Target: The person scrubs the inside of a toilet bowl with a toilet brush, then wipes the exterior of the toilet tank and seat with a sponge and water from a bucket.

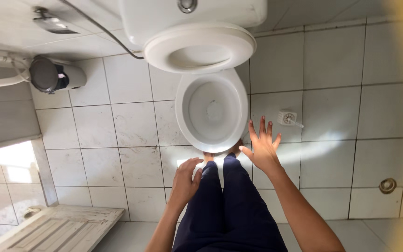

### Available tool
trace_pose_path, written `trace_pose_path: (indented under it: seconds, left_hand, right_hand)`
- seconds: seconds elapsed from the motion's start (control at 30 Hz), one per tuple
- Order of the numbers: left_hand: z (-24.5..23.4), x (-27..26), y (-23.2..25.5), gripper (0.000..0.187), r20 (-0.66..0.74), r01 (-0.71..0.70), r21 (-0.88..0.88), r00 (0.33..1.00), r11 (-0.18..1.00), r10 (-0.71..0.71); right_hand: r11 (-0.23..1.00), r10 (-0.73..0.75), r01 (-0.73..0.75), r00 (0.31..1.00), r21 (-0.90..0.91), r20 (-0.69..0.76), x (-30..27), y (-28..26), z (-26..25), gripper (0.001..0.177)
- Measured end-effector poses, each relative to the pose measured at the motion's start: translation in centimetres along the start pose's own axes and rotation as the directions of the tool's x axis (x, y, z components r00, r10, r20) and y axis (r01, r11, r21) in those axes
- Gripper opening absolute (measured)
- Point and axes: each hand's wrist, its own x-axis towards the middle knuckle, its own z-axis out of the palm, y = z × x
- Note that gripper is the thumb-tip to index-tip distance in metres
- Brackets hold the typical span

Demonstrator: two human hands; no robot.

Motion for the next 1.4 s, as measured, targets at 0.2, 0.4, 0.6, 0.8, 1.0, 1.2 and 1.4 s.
trace_pose_path:
  seconds: [0.2, 0.4, 0.6, 0.8, 1.0, 1.2, 1.4]
  left_hand:
    - [-4.3, -2.3, -1.5, 0.036, -0.115, -0.001, 0.020, 0.993, 1.000, 0.003]
    - [-7.2, -4.3, -6.0, 0.042, -0.170, -0.004, 0.043, 0.985, 0.999, 0.011]
    - [-10.1, -1.9, -9.9, 0.051, -0.181, -0.039, 0.140, 0.981, 0.989, 0.065]
    - [-15.6, 3.8, -10.0, 0.054, -0.097, -0.184, 0.149, 0.975, 0.972, 0.199]
    - [-18.5, 6.1, -11.9, 0.057, -0.051, -0.312, 0.174, 0.944, 0.934, 0.325]
    - [-17.5, 5.0, -14.8, 0.053, 0.090, -0.314, 0.147, 0.949, 0.938, 0.303]
    - [-15.2, 3.1, -16.4, 0.052, 0.188, -0.264, 0.201, 0.955, 0.943, 0.228]
  right_hand:
    - [0.997, -0.072, 0.072, 0.997, 0.008, -0.026, 2.1, -5.5, -3.7, 0.104]
    - [0.987, -0.074, 0.106, 0.966, 0.120, -0.250, 11.5, -10.5, -10.0, 0.104]
    - [0.978, 0.127, -0.044, 0.903, 0.206, -0.411, 20.0, -15.6, -16.0, 0.079]
    - [0.891, 0.264, 0.007, 0.805, 0.454, -0.531, 21.6, -15.6, -14.4, 0.049]
    - [0.704, 0.487, -0.018, 0.740, 0.710, -0.464, 13.7, -15.2, -9.2, 0.041]
    - [0.136, 0.733, 0.087, 0.661, 0.987, -0.160, 7.0, -10.2, 0.7, 0.095]
    - [-0.194, 0.806, 0.093, 0.583, 0.977, 0.105, 6.3, -4.2, 15.6, 0.106]
